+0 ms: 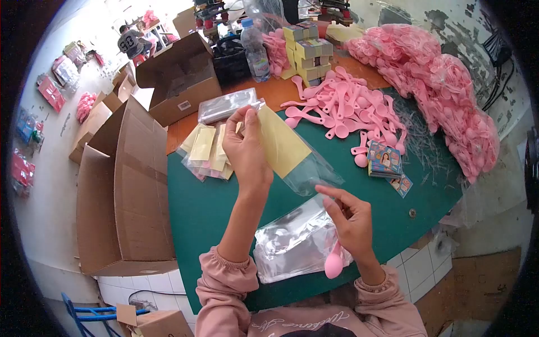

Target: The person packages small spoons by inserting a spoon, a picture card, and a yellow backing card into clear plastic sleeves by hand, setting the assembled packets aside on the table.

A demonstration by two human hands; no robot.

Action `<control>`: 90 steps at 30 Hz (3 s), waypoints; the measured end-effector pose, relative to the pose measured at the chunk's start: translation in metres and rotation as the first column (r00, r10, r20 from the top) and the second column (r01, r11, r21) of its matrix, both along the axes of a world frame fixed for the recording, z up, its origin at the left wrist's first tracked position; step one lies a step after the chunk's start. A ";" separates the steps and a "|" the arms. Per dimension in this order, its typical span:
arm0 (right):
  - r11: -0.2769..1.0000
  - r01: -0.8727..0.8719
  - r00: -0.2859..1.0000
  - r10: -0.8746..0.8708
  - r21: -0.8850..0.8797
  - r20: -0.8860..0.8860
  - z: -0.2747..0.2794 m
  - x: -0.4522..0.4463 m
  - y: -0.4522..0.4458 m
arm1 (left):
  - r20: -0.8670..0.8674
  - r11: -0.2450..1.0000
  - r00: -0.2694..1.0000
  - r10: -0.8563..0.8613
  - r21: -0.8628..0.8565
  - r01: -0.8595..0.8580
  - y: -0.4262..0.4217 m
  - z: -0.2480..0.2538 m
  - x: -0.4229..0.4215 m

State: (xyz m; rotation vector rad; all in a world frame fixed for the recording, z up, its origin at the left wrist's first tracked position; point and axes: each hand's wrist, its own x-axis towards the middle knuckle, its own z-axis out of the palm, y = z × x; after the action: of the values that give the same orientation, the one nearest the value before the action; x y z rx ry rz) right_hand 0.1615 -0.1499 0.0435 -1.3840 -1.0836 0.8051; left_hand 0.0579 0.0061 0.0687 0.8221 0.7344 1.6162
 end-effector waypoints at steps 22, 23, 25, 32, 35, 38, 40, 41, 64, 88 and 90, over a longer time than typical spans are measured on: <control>0.988 -0.156 0.745 0.130 0.019 -0.654 -0.008 0.002 0.010 | -0.057 0.987 0.998 0.036 0.159 -0.027 -0.032 -0.007 0.020; 0.984 -0.172 0.744 0.159 0.044 -0.650 -0.008 0.002 0.009 | -0.088 0.985 0.995 0.043 0.172 -0.027 -0.032 -0.009 0.021; 0.980 -0.188 0.741 0.187 0.069 -0.645 -0.007 0.002 0.010 | -0.121 0.983 0.992 0.044 0.183 -0.021 -0.034 -0.011 0.023; 0.991 -0.127 0.639 0.113 0.040 -0.761 -0.014 0.007 0.012 | -0.207 0.981 0.978 -0.025 0.185 0.064 -0.047 -0.010 0.027; 0.998 -0.039 0.668 0.062 0.049 -0.742 -0.018 0.009 0.010 | -0.060 0.982 0.995 -0.081 0.166 0.090 -0.041 -0.007 0.024; 0.998 0.015 0.709 0.030 0.057 -0.705 -0.014 0.012 0.007 | -0.030 0.984 0.998 -0.062 0.167 0.066 -0.042 -0.005 0.026; 0.999 0.042 0.738 -0.009 0.033 -0.675 -0.009 0.015 0.006 | -0.017 0.983 0.999 -0.038 0.178 0.041 -0.044 -0.003 0.028; 0.999 0.048 0.763 -0.021 0.024 -0.646 -0.008 0.017 0.006 | -0.043 0.982 0.998 -0.049 0.180 0.056 -0.046 -0.002 0.029; 0.969 -0.224 0.878 0.154 -0.104 -0.454 0.010 0.021 0.027 | 0.159 0.993 0.987 -0.016 0.115 -0.002 -0.018 0.003 -0.020; 0.976 -0.192 0.814 0.101 -0.101 -0.573 0.000 0.020 0.031 | 0.063 0.993 0.992 -0.108 0.051 0.105 -0.040 -0.008 -0.012; 0.977 -0.186 0.811 0.096 -0.100 -0.577 -0.002 0.020 0.032 | 0.081 0.993 0.991 -0.106 0.060 0.102 -0.038 -0.007 -0.013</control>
State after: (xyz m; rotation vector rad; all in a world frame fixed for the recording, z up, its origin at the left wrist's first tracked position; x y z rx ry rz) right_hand 0.1814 -0.1177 0.0416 -1.0766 -0.6617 1.3364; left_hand 0.0449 -0.0318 0.0618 0.8142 0.5798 1.5737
